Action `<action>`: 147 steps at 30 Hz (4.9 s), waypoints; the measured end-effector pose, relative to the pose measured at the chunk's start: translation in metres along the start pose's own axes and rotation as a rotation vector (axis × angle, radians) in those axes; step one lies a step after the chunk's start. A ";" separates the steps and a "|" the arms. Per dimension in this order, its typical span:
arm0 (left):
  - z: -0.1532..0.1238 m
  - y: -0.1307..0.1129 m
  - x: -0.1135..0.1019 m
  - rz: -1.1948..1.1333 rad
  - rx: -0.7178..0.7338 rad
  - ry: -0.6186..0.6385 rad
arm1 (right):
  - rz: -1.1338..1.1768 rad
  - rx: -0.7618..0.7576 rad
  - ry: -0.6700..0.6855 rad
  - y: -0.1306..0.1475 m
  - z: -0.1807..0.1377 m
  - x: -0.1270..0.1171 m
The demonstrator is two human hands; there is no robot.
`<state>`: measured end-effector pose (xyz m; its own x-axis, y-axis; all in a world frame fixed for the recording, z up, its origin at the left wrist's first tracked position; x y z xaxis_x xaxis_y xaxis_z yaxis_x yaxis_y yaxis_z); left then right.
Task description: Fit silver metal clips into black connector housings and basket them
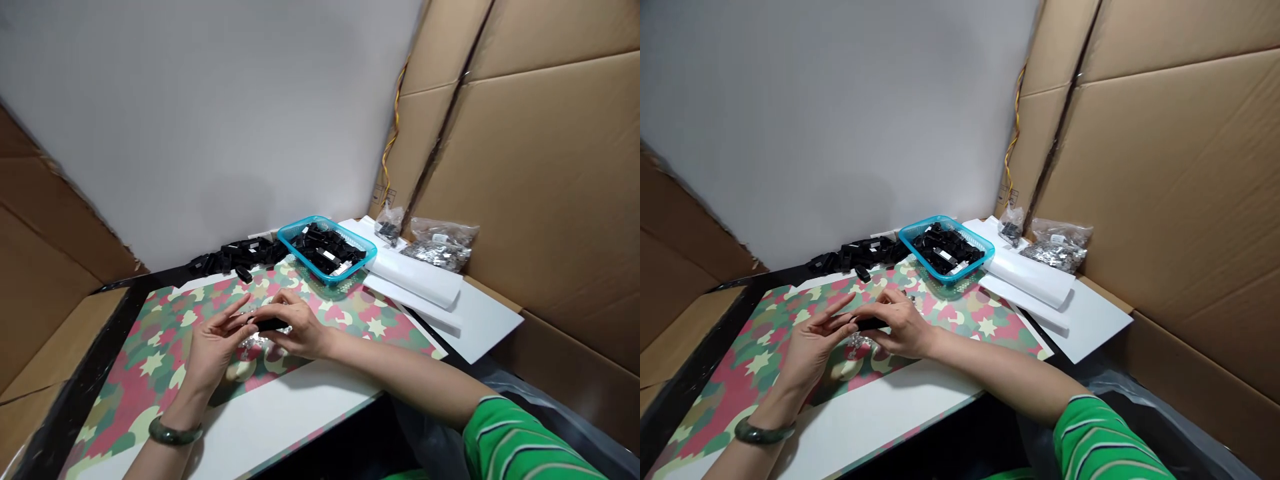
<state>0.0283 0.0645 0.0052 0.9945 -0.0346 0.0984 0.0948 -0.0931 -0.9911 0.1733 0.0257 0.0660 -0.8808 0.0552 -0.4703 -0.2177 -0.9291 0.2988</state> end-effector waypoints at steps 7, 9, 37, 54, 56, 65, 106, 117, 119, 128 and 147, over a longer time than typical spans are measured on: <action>-0.001 0.000 -0.002 0.026 0.007 -0.035 | -0.027 0.051 0.058 -0.006 -0.002 0.007; 0.000 0.000 -0.002 0.027 0.009 -0.042 | -0.023 0.063 0.040 -0.007 -0.003 0.006; -0.009 -0.015 -0.001 0.206 0.206 -0.186 | 0.814 0.938 -0.412 -0.070 -0.042 0.015; -0.045 -0.052 0.007 0.563 0.691 -0.430 | 1.039 1.120 -0.528 -0.070 -0.057 0.042; -0.045 -0.053 0.007 0.558 0.690 -0.442 | 1.068 1.134 -0.542 -0.070 -0.058 0.045; -0.033 -0.041 -0.001 0.365 0.549 -0.372 | 1.150 1.189 -0.573 -0.071 -0.061 0.052; 0.006 0.026 -0.010 -0.173 0.031 -0.267 | 1.159 1.245 -0.558 -0.080 -0.070 0.060; 0.005 0.023 -0.017 -0.178 0.057 -0.327 | 1.151 1.199 -0.490 -0.075 -0.062 0.056; 0.004 0.022 -0.018 -0.182 0.058 -0.334 | 1.153 1.203 -0.485 -0.074 -0.062 0.056; 0.002 0.023 -0.025 -0.201 0.028 -0.395 | 1.131 1.187 -0.486 -0.075 -0.061 0.053; 0.000 0.016 -0.031 -0.206 0.050 -0.443 | 0.813 1.041 -0.490 -0.094 -0.055 0.020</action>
<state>-0.0008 0.0645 -0.0139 0.8767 0.4071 0.2562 0.2826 -0.0048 -0.9592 0.1995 0.0938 -0.0168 -0.9171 -0.0385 0.3968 0.3986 -0.0820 0.9134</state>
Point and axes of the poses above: each hand's wrist, its own z-axis towards the middle knuckle, its own x-axis out of the palm, y = z × x, the point moved 10 cm from there along z, towards the middle knuckle, and after that the axes turned 7 degrees about -x, right-handed, at the moved point
